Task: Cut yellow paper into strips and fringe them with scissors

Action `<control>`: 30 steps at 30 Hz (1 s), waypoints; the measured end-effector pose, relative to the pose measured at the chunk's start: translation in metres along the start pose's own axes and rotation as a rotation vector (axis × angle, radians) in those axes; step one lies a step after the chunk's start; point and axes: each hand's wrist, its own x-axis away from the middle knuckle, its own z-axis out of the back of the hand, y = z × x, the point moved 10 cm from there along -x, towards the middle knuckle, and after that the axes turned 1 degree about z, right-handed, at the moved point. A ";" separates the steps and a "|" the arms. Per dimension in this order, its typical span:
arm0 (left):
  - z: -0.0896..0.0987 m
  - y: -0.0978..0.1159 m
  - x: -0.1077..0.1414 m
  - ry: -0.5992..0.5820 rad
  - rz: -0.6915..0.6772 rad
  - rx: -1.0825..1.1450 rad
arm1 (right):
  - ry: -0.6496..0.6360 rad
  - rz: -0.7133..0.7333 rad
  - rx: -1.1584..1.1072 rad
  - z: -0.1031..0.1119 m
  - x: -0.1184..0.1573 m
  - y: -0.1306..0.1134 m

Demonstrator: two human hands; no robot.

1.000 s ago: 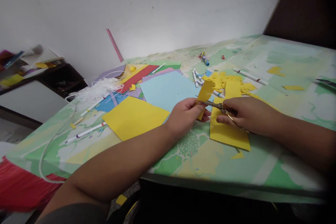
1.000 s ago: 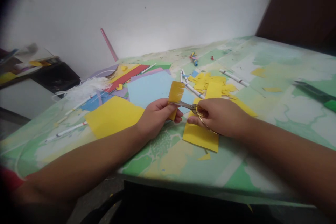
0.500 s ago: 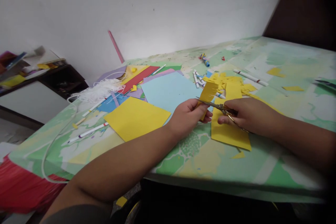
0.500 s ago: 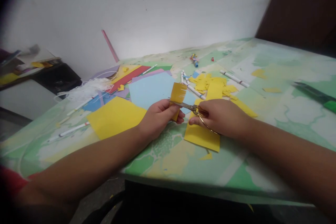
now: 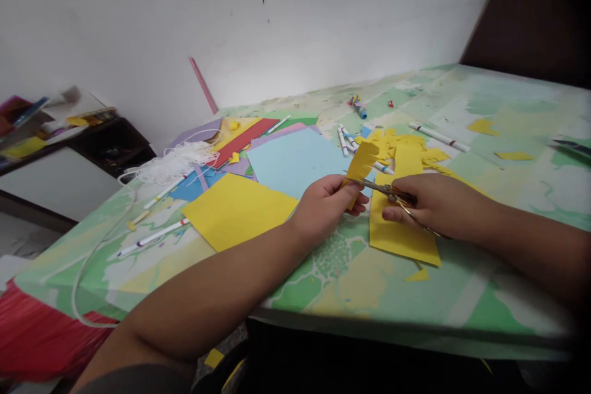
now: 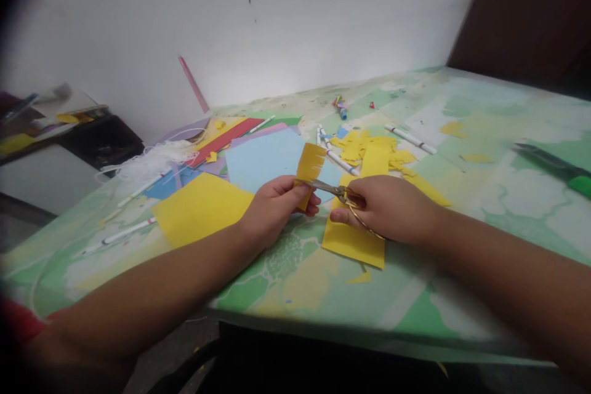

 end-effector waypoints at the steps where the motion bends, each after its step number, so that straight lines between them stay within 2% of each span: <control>1: 0.000 0.000 0.000 0.001 0.002 -0.005 | -0.005 0.003 0.000 -0.001 0.000 -0.001; 22: -0.002 -0.002 -0.002 -0.008 0.009 -0.029 | 0.001 -0.083 -0.013 0.001 0.000 0.004; 30: -0.003 0.002 0.000 -0.015 0.000 -0.008 | 0.007 -0.008 -0.007 0.002 0.000 0.000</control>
